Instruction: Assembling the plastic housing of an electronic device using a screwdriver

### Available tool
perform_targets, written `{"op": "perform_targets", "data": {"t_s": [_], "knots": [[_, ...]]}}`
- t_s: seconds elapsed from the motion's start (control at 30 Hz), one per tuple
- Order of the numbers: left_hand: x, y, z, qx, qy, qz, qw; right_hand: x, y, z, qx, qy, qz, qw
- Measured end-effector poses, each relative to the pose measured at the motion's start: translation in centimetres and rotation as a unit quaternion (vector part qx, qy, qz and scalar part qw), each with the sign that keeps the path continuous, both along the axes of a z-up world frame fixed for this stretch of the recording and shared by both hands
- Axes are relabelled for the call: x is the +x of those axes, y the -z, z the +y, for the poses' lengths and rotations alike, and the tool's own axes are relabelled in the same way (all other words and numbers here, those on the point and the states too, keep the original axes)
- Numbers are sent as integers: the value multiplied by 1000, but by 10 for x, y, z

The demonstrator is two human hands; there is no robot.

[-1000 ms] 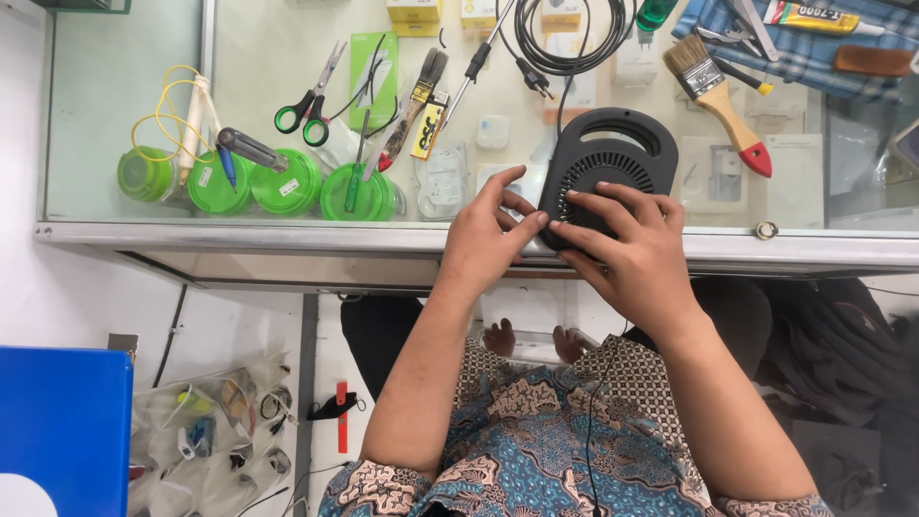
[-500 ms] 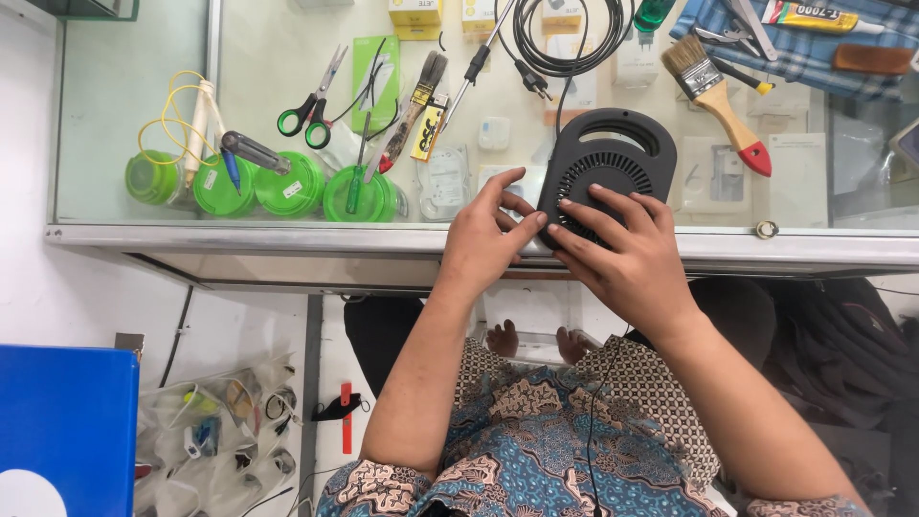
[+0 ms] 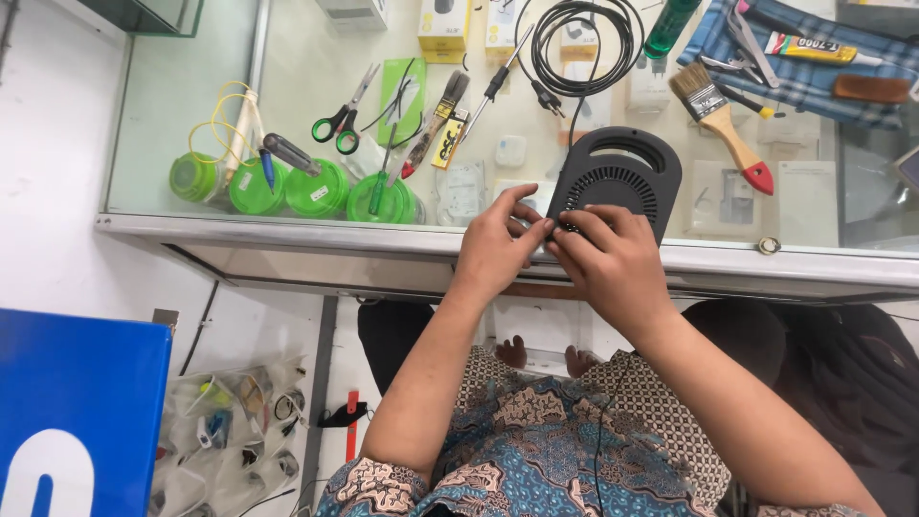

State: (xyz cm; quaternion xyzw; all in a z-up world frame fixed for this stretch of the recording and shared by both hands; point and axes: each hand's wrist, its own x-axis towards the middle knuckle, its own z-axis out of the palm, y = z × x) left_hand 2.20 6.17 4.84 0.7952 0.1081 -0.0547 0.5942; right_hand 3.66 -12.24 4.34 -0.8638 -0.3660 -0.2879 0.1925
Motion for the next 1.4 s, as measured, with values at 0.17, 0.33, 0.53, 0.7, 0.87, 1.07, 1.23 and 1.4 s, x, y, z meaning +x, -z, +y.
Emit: {"op": "perform_targets", "data": {"t_s": [0.17, 0.33, 0.53, 0.7, 0.87, 1.07, 1.23, 1.4], "knots": [[-2, 3, -5, -3, -19, -30, 999, -7, 0, 3, 55, -5, -3, 998], [-1, -1, 0, -40, -33, -27, 998, -4, 16, 0, 99, -15, -4, 995], [5, 4, 12, -55, -22, -28, 998, -4, 4, 2, 85, -9, -14, 996], [-6, -14, 60, 325, -221, -215, 894, -6, -11, 1, 72, 17, -19, 997], [-19, 11, 127, 474, -233, -103, 843, -8, 2, 1, 132, 12, 7, 991], [-16, 51, 161, 497, -235, -182, 815, -6, 6, 4, 143, 32, -4, 989], [-22, 50, 159, 382, -336, -230, 829, -4, -1, 5, 120, 37, 2, 992], [-39, 17, 122, -84, -360, -307, 877, -5, -4, 1, 100, 22, 63, 993]]}}
